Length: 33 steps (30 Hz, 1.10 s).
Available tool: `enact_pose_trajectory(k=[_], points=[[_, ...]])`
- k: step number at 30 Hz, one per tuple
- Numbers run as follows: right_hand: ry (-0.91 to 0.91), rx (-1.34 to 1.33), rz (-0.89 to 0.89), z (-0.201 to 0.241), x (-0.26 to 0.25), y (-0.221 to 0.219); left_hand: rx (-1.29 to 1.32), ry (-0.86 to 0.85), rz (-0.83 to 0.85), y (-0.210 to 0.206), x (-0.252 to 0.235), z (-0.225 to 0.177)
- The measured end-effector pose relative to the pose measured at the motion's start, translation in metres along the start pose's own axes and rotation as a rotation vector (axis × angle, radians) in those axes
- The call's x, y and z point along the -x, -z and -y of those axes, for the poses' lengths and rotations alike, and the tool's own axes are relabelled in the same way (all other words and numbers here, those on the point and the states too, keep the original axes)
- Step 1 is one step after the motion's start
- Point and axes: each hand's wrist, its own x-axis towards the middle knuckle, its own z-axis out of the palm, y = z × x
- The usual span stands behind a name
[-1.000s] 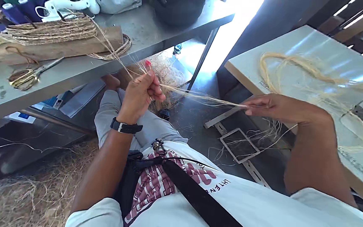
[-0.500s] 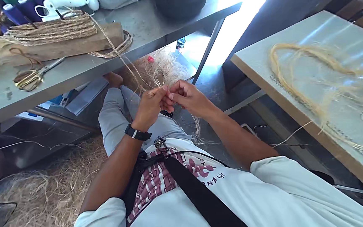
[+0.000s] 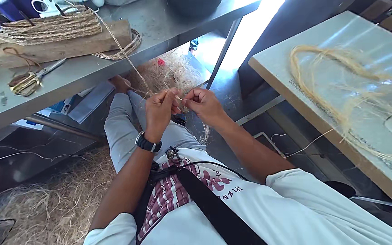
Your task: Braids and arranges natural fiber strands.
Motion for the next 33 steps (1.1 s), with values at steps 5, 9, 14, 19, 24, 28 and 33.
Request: enact_pose_trajectory(k=[5, 9, 14, 19, 24, 28, 33], points=[[0.006, -0.138, -0.037, -0.006, -0.001, 0.003, 0.071, 0.051, 0.063, 0.023, -0.006, -0.005], [0.030, -0.146, -0.108, -0.007, -0.001, 0.001, 0.051, 0.108, -0.028, 0.021, -0.005, -0.006], [0.106, -0.063, -0.140, -0.012, -0.004, 0.000, -0.127, -0.035, -0.151, 0.015, -0.003, -0.012], [0.150, 0.053, -0.154, -0.008, 0.003, -0.002, -0.251, -0.092, -0.209, 0.010, -0.004, -0.014], [0.270, 0.213, -0.199, -0.010, 0.009, -0.009, -0.302, -0.081, -0.213, 0.012, -0.005, -0.017], [0.289, 0.179, -0.175, -0.013, 0.010, -0.011, -0.224, -0.047, -0.190, 0.015, -0.005, -0.022], [-0.010, -0.282, -0.049, -0.012, 0.004, -0.002, -0.017, -0.040, -0.082, 0.024, -0.003, -0.024]])
